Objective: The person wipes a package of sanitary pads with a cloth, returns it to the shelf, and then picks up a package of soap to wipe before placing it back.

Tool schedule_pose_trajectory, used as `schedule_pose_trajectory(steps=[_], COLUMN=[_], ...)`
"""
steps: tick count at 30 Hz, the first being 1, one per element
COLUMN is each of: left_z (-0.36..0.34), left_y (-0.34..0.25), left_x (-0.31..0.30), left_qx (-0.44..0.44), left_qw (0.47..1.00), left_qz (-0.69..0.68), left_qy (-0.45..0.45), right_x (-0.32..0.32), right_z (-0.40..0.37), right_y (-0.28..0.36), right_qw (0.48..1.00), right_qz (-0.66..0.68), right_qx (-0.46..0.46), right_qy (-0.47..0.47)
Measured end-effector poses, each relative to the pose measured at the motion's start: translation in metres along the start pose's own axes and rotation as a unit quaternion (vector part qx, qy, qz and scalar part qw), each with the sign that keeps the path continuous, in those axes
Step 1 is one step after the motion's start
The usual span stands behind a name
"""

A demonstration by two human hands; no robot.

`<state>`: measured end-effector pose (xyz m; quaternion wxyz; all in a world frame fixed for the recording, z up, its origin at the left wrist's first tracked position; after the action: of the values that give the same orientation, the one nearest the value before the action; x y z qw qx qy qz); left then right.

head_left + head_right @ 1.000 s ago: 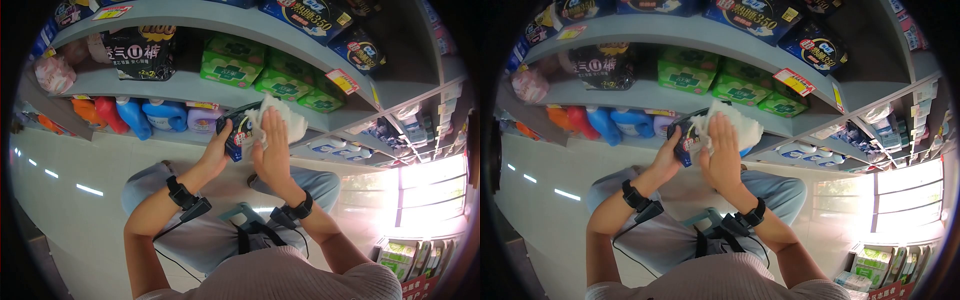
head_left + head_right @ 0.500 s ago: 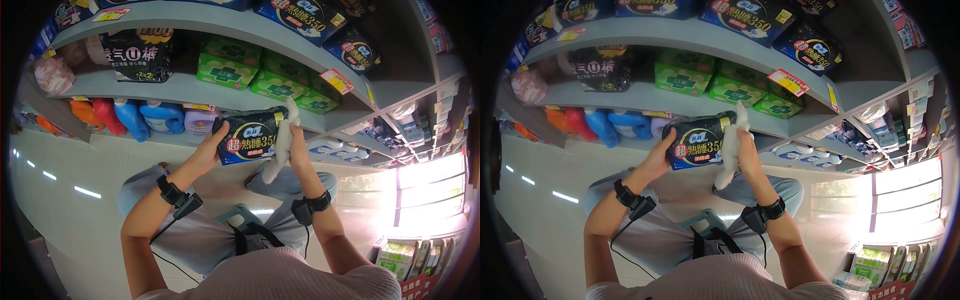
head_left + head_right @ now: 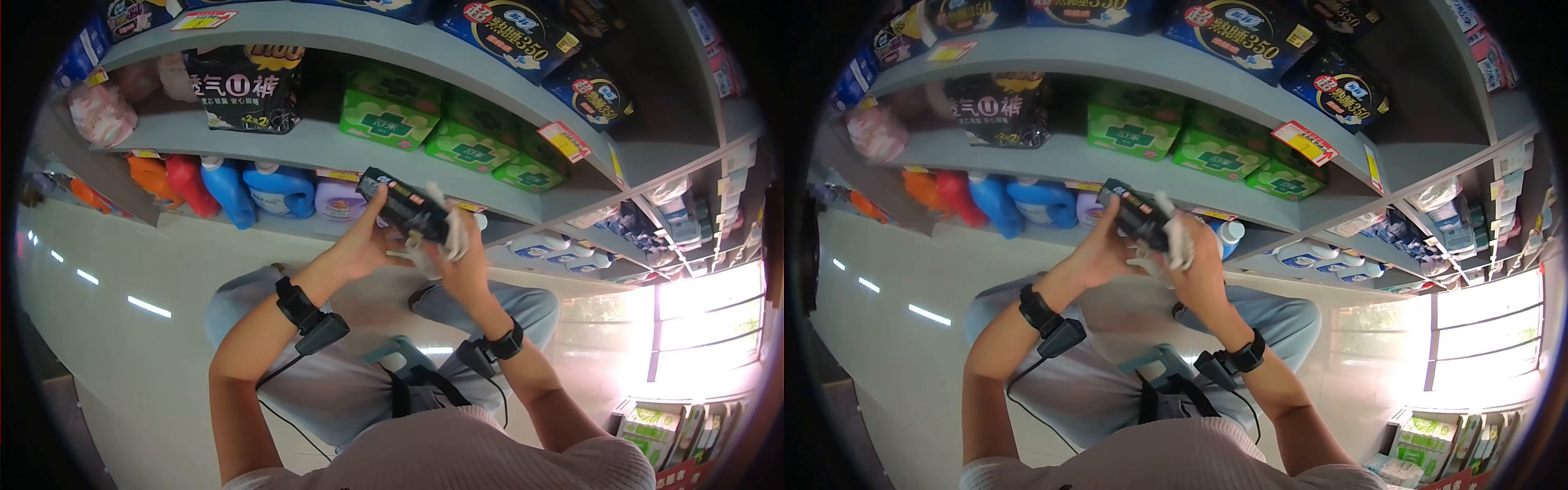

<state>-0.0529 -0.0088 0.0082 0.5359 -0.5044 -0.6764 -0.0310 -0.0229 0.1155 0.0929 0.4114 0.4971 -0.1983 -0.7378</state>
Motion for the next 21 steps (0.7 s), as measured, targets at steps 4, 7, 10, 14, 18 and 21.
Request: schedule_pose_trajectory(steps=[4, 7, 10, 14, 18, 21], left_z=[-0.004, -0.015, -0.019, -0.013, -0.025, -0.015], left_y=[-0.016, -0.025, -0.024, -0.016, -0.012, -0.005], left_x=[0.006, 0.015, 0.015, 0.006, 0.010, -0.001], left_qx=[0.065, 0.083, 0.084, 0.055, 0.042, 0.040], left_qw=[0.977, 0.975, 0.975, 0.974, 0.989, 0.997], left_qz=[-0.174, -0.150, -0.142, -0.160, -0.116, -0.006], left_qy=[0.103, 0.138, 0.147, 0.152, 0.080, 0.059], right_x=[0.031, 0.039, 0.041, 0.036, 0.033, 0.028], right_z=[-0.019, -0.026, -0.025, -0.014, -0.001, 0.008], right_y=[0.021, 0.040, 0.053, 0.060, 0.060, 0.058], right_qw=[0.982, 0.974, 0.961, 0.960, 0.964, 0.970], right_qz=[0.077, 0.054, -0.013, 0.001, -0.039, -0.049], right_qx=[-0.062, -0.086, -0.138, -0.129, -0.125, -0.127], right_qy=[0.159, 0.204, 0.238, 0.250, 0.231, 0.203])
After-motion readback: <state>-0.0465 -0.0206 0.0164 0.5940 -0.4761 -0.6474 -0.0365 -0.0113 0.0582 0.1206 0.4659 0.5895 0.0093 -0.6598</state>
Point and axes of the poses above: each hand's wrist, its own z-axis towards the middle knuckle, its own x-axis out of the palm, y = z × x, the point moved 6 cm from there along z, towards the middle knuckle, and after that the axes turned 3 degrees about -y, right-handed, at the moved point
